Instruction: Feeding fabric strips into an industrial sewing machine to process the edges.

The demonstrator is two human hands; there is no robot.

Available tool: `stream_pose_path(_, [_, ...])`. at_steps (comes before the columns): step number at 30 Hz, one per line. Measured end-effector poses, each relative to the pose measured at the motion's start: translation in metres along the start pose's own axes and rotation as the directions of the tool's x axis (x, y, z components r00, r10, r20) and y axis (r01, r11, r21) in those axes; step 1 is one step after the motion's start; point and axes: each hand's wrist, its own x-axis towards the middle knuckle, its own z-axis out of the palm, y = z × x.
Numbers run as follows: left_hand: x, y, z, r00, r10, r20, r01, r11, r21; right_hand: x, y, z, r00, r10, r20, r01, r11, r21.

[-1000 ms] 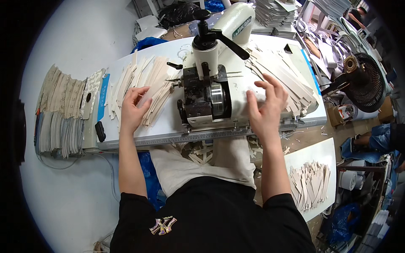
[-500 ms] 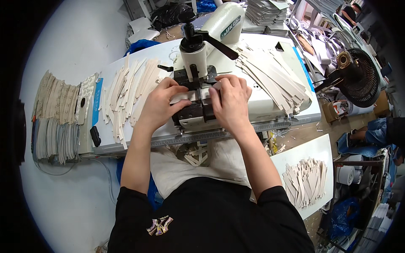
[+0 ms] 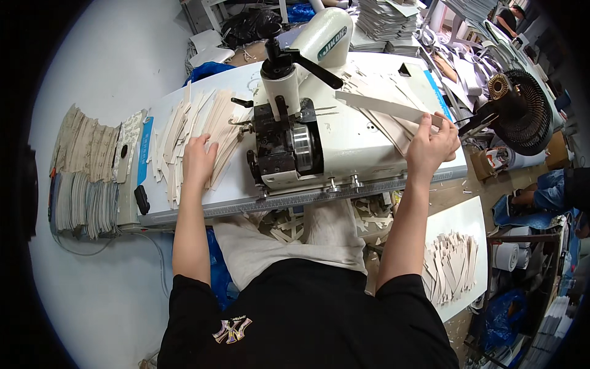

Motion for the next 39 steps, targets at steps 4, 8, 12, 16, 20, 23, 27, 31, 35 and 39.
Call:
stream_pose_path(4, [-0.014,-0.023,0.019,0.992,-0.109,0.06,0.104,0.992,0.075,0.001,0.013,-0.003,1.0,0.024,0.009,-0.023,0.996,-0.084])
stream_pose_path(8, [-0.011,-0.028,0.015,0.977,-0.183,0.113,0.193,0.978,-0.084,-0.008,-0.004,-0.014,0.997,-0.029,-0.076,0.015,0.983,-0.181])
stream_pose_path(12, [-0.01,-0.032,0.007,0.989,-0.143,0.05,0.15,0.97,-0.191,-0.016,-0.027,-0.026,0.985,-0.138,-0.105,0.126,0.986,-0.106])
stream_pose_path(16, [-0.002,-0.026,-0.017,0.964,-0.23,0.131,0.26,0.912,-0.316,-0.036,-0.047,-0.026,0.968,-0.246,0.049,0.244,0.969,0.035])
stream_pose_path(20, [-0.005,-0.025,0.0,0.983,-0.16,0.093,0.167,0.983,-0.074,-0.059,-0.063,-0.016,0.906,-0.338,0.253,0.314,0.94,0.133])
stream_pose_path(23, [-0.005,-0.023,0.01,0.97,-0.197,0.145,0.219,0.963,-0.158,-0.071,-0.072,-0.012,0.853,-0.392,0.344,0.353,0.92,0.172])
stream_pose_path(27, [-0.006,-0.02,0.003,0.965,-0.232,0.121,0.254,0.941,-0.224,-0.08,-0.076,-0.012,0.791,-0.453,0.412,0.395,0.891,0.223])
stream_pose_path(31, [-0.009,-0.011,-0.031,0.979,-0.156,0.13,0.199,0.857,-0.476,-0.085,-0.08,-0.01,0.772,-0.446,0.452,0.34,0.891,0.299])
stream_pose_path(35, [-0.017,0.032,-0.085,0.994,0.047,0.095,0.013,0.834,-0.551,-0.087,-0.08,-0.01,0.768,-0.437,0.468,0.291,0.889,0.353])
stream_pose_path(39, [-0.023,0.059,-0.107,0.963,0.269,0.03,-0.205,0.798,-0.567,-0.09,-0.084,-0.005,0.767,-0.456,0.452,0.31,0.879,0.362])
